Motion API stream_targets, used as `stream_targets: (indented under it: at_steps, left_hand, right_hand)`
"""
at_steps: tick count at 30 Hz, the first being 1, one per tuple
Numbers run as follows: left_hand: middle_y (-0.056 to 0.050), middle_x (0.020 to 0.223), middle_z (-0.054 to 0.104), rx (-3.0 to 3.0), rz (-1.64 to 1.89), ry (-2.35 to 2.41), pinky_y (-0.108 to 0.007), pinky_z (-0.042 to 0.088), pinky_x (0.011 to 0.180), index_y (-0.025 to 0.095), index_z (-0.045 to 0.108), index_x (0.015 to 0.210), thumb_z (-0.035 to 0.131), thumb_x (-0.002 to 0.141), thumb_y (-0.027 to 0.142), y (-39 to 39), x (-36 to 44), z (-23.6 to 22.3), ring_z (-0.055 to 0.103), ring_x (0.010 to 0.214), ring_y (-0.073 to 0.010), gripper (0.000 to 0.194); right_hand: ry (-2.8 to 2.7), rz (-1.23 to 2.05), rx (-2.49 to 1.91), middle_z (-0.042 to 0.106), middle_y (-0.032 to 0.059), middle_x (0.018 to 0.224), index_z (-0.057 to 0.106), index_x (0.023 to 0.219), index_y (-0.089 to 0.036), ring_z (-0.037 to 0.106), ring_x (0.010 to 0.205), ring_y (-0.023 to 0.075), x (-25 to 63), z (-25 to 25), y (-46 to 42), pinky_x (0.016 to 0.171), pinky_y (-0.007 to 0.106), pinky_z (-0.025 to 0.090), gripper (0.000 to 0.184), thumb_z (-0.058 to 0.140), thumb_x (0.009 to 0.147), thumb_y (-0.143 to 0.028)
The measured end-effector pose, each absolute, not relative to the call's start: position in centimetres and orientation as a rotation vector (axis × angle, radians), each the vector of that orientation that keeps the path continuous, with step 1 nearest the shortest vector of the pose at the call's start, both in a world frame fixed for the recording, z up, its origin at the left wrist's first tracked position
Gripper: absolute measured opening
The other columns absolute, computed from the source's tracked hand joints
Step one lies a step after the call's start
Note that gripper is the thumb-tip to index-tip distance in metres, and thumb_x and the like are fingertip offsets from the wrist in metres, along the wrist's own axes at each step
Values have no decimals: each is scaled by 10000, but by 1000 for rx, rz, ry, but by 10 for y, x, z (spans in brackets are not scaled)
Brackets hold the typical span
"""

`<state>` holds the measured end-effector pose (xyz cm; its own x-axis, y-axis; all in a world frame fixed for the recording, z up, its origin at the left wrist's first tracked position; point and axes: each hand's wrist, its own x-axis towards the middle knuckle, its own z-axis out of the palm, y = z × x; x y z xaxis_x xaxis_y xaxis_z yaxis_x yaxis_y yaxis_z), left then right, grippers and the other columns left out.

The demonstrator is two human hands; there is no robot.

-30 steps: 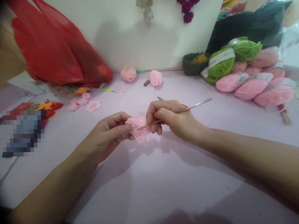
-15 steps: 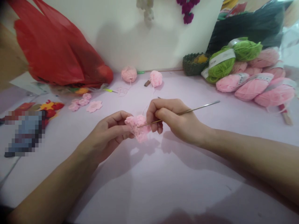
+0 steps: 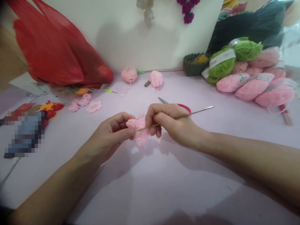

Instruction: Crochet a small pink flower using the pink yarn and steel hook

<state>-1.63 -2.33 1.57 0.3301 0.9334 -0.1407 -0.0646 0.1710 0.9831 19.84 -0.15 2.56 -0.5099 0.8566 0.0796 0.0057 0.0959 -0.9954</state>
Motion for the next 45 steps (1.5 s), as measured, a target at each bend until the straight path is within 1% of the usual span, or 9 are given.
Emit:
stream_targets:
  at_steps: [5,9,12,17,19,25,28,38,45]
  left_hand:
    - [30,773,650,1120,922,945,-235,472,682,202,665,950,786,756,188,-24,-17,16,572,669,-87,229]
    - [37,777,647,1093,927,912,-214,461,675,209,670,949,782,776,192,-24,-17,16,573,683,-74,207]
    - [37,772,641,1093,929,924,-217,457,671,206,665,944,785,770,194,-24,-17,16,568,678,-75,212]
    - [14,805,650,1143,909,974,-227,457,676,183,654,927,768,783,210,-23,-16,16,575,709,-91,186]
    - [11,815,654,1148,905,974,-224,457,672,181,652,931,768,786,213,-23,-15,16,581,716,-91,189]
    - [29,796,636,1090,929,898,-208,466,678,183,650,937,780,790,205,-23,-16,15,578,711,-73,197]
    - [21,825,640,1073,921,858,-221,485,706,185,647,934,763,816,223,-23,-17,15,597,749,-84,170]
    - [-4,859,651,1059,918,904,-264,506,771,176,645,948,733,836,208,-25,-17,17,624,807,-114,147]
    - [-2,862,669,1119,942,918,-229,498,733,170,651,940,743,830,216,-24,-17,16,619,773,-93,151]
  right_hand:
    - [-1325,1795,-857,628,14,571,656,707,-150,552,532,89,195,21,4,526,194,432,244,454,818,-70]
    - [-1246,1867,-856,638,19,569,657,711,-141,548,525,77,195,20,5,517,174,418,267,431,827,-58]
    - [-1356,1790,-841,641,11,584,657,718,-146,557,542,79,197,22,5,535,180,429,279,423,825,-38]
    - [-1694,1474,-831,644,-8,639,662,733,-159,575,595,84,199,29,1,577,191,450,316,415,817,17]
    - [-1690,1474,-832,645,-6,645,660,737,-159,575,592,83,199,28,0,572,189,451,319,409,824,17]
    - [-1266,1884,-832,642,13,601,657,726,-144,544,526,68,197,16,6,530,166,436,267,439,848,-51]
    - [-1167,1978,-823,643,23,598,658,725,-139,530,506,59,197,16,7,528,159,434,278,435,875,-70]
    - [-1375,1761,-793,647,17,595,678,706,-148,558,544,69,199,23,8,525,175,419,331,405,810,8]
    - [-1641,1482,-809,644,5,624,671,732,-173,582,584,99,201,26,4,551,214,447,337,394,825,-4]
